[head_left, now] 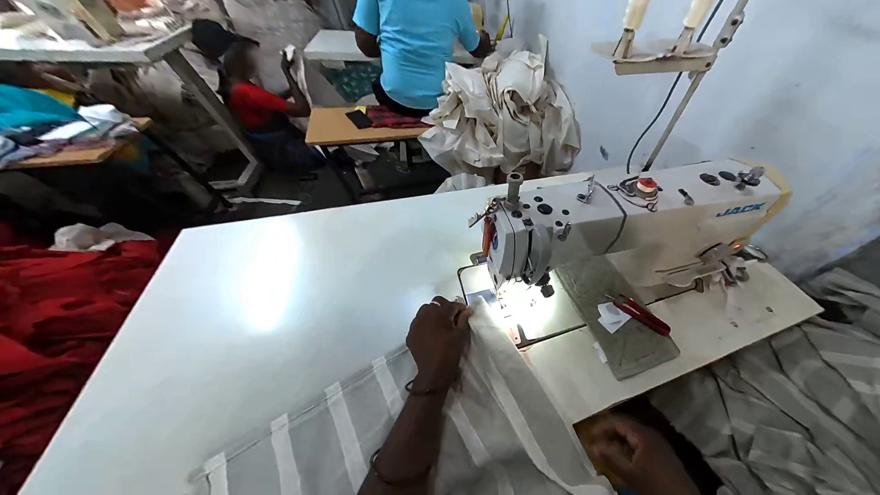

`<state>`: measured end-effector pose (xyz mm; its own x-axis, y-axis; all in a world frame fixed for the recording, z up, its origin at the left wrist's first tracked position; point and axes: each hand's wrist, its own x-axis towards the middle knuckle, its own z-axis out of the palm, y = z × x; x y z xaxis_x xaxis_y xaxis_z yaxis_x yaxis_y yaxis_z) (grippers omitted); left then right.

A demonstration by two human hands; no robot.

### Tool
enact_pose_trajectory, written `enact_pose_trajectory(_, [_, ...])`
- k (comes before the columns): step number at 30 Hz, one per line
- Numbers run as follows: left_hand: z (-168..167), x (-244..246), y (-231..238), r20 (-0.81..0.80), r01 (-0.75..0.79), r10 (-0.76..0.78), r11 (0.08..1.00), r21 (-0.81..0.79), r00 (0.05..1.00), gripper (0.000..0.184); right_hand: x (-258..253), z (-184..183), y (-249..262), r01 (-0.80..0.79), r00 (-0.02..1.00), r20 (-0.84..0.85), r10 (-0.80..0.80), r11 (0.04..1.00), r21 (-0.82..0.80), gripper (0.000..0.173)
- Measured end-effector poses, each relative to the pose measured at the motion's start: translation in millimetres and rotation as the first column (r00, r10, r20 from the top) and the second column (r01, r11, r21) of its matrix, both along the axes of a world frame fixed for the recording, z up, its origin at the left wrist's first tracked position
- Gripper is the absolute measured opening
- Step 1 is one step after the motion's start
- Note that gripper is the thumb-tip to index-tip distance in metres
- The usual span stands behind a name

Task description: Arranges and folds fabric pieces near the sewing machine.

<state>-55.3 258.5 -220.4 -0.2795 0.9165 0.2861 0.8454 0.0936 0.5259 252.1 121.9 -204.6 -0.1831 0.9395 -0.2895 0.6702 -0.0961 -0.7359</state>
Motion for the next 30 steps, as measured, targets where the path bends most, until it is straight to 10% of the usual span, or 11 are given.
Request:
enact_pose_trajectory(3, [-0.3, -1.2, 1.6, 0.000, 0.019, -0.019, 0.999, 0.029, 1.000, 0.013, -48.5, 9.8, 27.2, 0.055, 0.990, -0.141, 0.031, 0.820, 0.570, 0.017])
enact_pose_trajectory(5, [1.6, -2.4, 2.9, 0.010, 0.034, -0.034, 0.999, 0.030, 0.999, 0.013, -95.8, 4.6, 48.6, 0.004, 0.975, -0.166, 0.146, 0.739, 0.674, 0.015])
enact_pose_trajectory(16, [-3.0, -33.6, 7.3, -0.038, 0.068, -0.066, 0.996, 0.065, 0.997, 0.014, -150.5, -43.7, 57.8, -0.197, 0.966, 0.256, -0.023, 0.576, 0.793, 0.018])
enact_pose_trajectory(30, [6.3, -26.2, -12.2, -0.257, 0.077, -0.109, 0.988, -0.131, 0.960, 0.032, -112.6, -10.2, 21.9, -0.435, 0.889, 0.377, 0.259, 0.736, 0.519, 0.028])
